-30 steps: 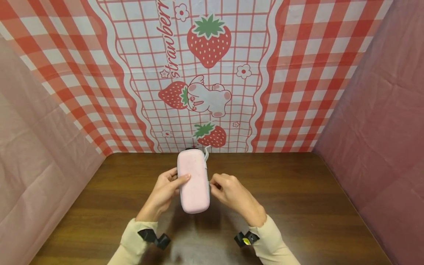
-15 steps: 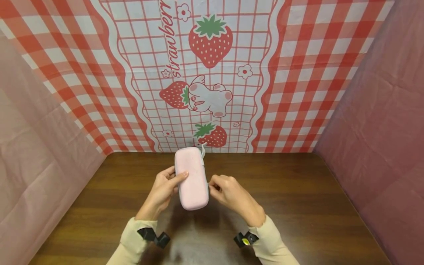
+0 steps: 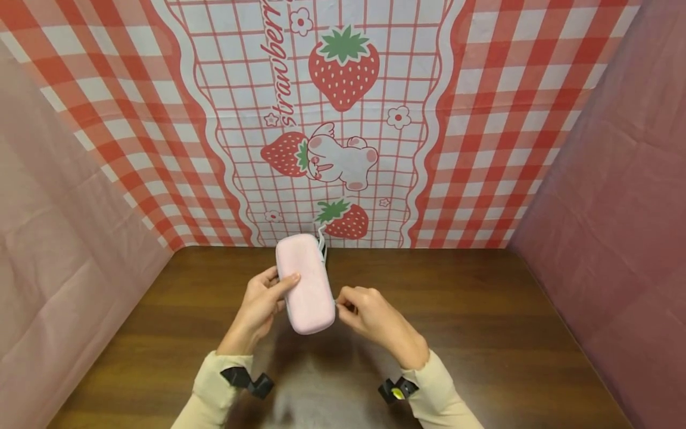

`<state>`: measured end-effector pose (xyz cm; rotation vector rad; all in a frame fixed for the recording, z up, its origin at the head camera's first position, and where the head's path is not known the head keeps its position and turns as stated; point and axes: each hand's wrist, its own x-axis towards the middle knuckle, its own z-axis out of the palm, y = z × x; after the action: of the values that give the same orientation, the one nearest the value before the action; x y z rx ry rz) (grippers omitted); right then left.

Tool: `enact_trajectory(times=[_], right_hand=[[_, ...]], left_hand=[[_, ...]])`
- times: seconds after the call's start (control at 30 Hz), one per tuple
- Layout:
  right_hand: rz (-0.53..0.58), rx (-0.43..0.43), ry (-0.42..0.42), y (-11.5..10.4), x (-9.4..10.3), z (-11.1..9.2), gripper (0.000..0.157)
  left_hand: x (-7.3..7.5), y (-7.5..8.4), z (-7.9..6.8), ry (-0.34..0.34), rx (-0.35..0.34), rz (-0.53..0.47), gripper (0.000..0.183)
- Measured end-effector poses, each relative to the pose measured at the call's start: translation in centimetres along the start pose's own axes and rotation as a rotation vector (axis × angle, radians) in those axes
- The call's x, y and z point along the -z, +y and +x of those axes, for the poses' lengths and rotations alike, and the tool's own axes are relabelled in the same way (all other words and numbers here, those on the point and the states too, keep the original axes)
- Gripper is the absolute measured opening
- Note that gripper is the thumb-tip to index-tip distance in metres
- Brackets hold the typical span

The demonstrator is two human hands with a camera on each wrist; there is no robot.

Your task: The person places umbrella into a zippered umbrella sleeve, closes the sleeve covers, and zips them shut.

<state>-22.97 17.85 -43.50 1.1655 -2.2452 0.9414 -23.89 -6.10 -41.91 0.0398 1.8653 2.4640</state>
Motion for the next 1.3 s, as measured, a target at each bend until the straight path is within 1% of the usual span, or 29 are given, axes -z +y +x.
enact_trajectory(times=[0.13, 0.3, 0.5, 0.63, 0.73, 0.93, 1.2, 1.3], right_hand=[[0.014, 0.005, -0.007, -0.04, 0.0, -0.04, 0.021], [0.006, 0.009, 0.001, -0.05, 0.02, -0.09, 0.02], [0.0, 0.021, 0.011, -0.09, -0.08, -0.05, 0.022], [-0.006, 0.01, 0.004, -0.05, -0.02, -0.04, 0.023], [0.002, 0.01, -0.001, -0.01, -0.03, -0.01, 0.023], [0.016, 0.025, 0.012, -0.01, -0.14, 0.07, 0.021], [0.018, 0.022, 0.012, -0.26, -0.17, 0.11, 0.019], [0.02, 0.019, 0.012, -0.33, -0.14, 0.13, 0.019]], left_hand=[[0.0, -0.02, 0.02, 0.001, 0.003, 0.002, 0.051], [0.06, -0.12, 0.18, 0.001, 0.016, -0.009, 0.05], [0.41, -0.01, 0.24, -0.053, 0.052, 0.008, 0.046], [0.73, 0.03, 0.23, -0.092, 0.07, 0.015, 0.048], [0.84, 0.04, 0.26, -0.103, 0.075, 0.008, 0.05], [0.78, 0.14, 0.33, -0.063, 0.054, -0.001, 0.051], [0.81, 0.3, 0.4, 0.015, 0.068, -0.044, 0.05], [0.79, 0.26, 0.44, 0.023, 0.071, -0.054, 0.049]])
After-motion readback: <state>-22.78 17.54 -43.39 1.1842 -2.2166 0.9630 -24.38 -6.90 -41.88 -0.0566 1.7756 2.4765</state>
